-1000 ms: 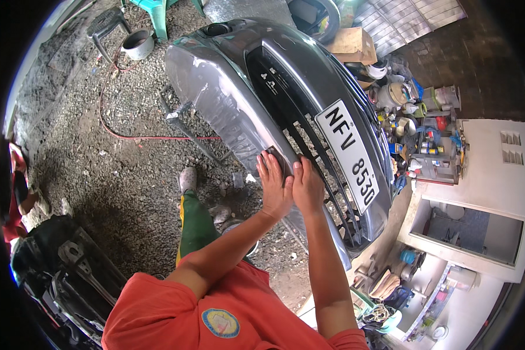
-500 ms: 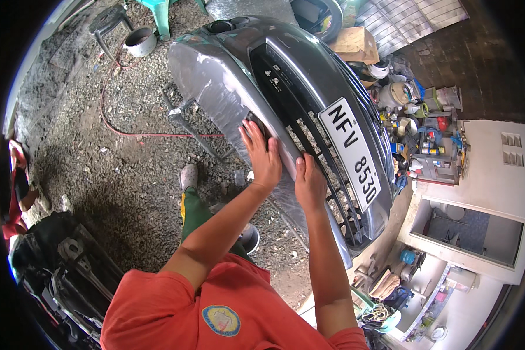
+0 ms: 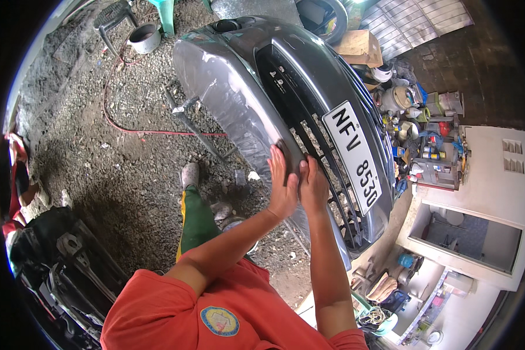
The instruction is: The person scrubs a detached car bumper with a sponge and water, then wipes it with a cloth. The person repeatedly scrubs and wipes the surface of the bumper, which is resting on a metal stand in a workshop.
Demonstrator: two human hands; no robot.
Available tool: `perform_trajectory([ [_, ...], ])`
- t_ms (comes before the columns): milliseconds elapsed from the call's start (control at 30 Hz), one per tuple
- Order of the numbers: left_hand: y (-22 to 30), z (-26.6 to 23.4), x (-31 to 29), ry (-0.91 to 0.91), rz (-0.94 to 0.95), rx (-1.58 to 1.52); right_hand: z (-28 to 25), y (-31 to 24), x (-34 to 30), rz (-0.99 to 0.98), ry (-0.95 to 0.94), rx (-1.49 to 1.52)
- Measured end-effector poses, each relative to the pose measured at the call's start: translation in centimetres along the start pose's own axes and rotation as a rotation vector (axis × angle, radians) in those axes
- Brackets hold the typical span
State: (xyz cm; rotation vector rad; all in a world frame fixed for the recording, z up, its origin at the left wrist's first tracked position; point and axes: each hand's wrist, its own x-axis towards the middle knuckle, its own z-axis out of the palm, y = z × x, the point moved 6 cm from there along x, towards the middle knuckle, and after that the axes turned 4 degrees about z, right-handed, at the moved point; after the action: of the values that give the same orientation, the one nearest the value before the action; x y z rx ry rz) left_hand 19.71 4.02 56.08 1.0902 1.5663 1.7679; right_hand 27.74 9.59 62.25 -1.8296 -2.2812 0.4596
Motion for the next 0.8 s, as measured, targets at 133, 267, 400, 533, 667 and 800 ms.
perform_trajectory([
  [133, 0.5, -1.9, 3.0, 0.052, -0.025, -0.052, 0.0, -0.2, -0.2, -0.015, 0.005, 0.005],
  [267, 1.7, -0.7, 0.5, 0.031, 0.011, -0.073, -0.1, -0.1, 0.1, -0.048, 0.017, 0.023],
  [400, 0.8, -2.1, 3.1, 0.076, -0.02, -0.079, -0.1, -0.5, 0.1, -0.02, 0.013, 0.009],
  [533, 2.1, -1.2, 1.0, 0.033, 0.036, -0.121, -0.1, -0.2, 0.0, -0.03, 0.012, 0.029],
  [667, 1.4, -2.3, 3.5, 0.068, 0.035, -0.091, 0.0, -0.1, 0.0, -0.049, 0.034, 0.016],
  [800, 1.3, -1.5, 2.1, 0.061, 0.065, -0.059, -0.1, -0.6, 0.1, -0.05, 0.016, 0.017],
])
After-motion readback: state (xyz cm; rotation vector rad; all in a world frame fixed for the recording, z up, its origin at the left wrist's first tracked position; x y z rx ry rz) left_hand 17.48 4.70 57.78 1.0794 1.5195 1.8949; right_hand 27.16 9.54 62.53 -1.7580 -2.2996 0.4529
